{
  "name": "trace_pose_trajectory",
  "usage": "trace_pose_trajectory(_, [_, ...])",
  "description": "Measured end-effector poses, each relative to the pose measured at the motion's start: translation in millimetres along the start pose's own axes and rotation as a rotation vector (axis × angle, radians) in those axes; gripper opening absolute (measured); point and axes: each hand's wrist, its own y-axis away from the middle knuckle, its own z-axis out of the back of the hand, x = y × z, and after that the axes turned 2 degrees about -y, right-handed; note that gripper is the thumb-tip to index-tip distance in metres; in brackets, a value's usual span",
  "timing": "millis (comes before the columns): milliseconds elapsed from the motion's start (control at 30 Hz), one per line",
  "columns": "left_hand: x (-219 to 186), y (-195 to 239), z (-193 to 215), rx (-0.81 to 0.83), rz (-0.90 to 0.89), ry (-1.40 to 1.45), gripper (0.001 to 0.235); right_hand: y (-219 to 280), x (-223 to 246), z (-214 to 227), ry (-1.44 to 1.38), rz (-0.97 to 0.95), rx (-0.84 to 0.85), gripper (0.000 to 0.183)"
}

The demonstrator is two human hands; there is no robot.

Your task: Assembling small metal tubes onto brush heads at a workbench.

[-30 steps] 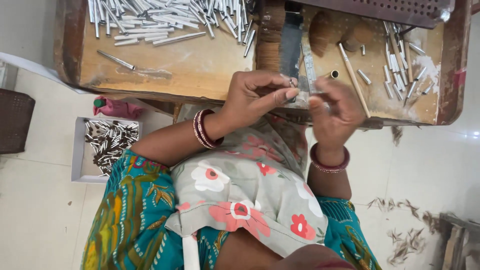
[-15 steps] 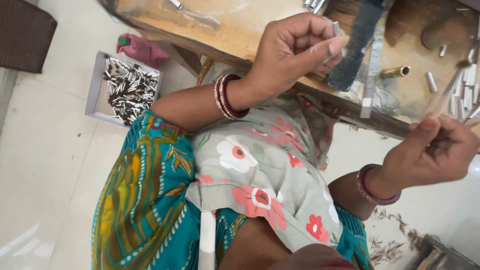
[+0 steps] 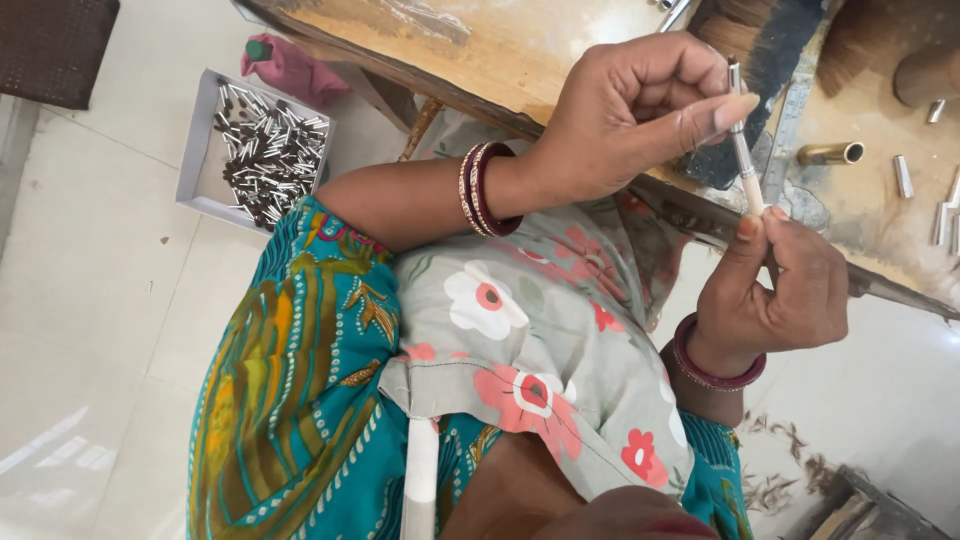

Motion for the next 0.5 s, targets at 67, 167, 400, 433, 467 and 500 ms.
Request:
trace_pose_trajectory(67, [0,3,-3,-0.001,-0.015,-0.041,0.013,1,1,0,0.001,0.002,-0.017,0.018])
trace_pose_trajectory(167, [-2,7,-7,0.001,-0.013,-0.021,0.016,3,-6,5,-0.004,0.003,-0.014,0.018])
trace_pose_trajectory(400, [-11,13,-15,-0.004,-0.052,-0.103,0.011,-13,-56,17,0.133,-0.169,-0.008,0.029])
trace_pose_trajectory(433, [-9,13,-17,0.028,-0.020,-0.077,0.013,-8,-70,19,0.227,0.077,0.067,0.033])
trace_pose_trajectory(467, [-7,14,-17,0.030,-0.018,-0.067,0.013,-12,-56,13,0.236,0.075,0.070,0.033])
trace_pose_trajectory(500, [-4,15,-17,0.090,-0.039,-0.119,0.012,-15,-42,7,0.050,0.037,0.042,0.038])
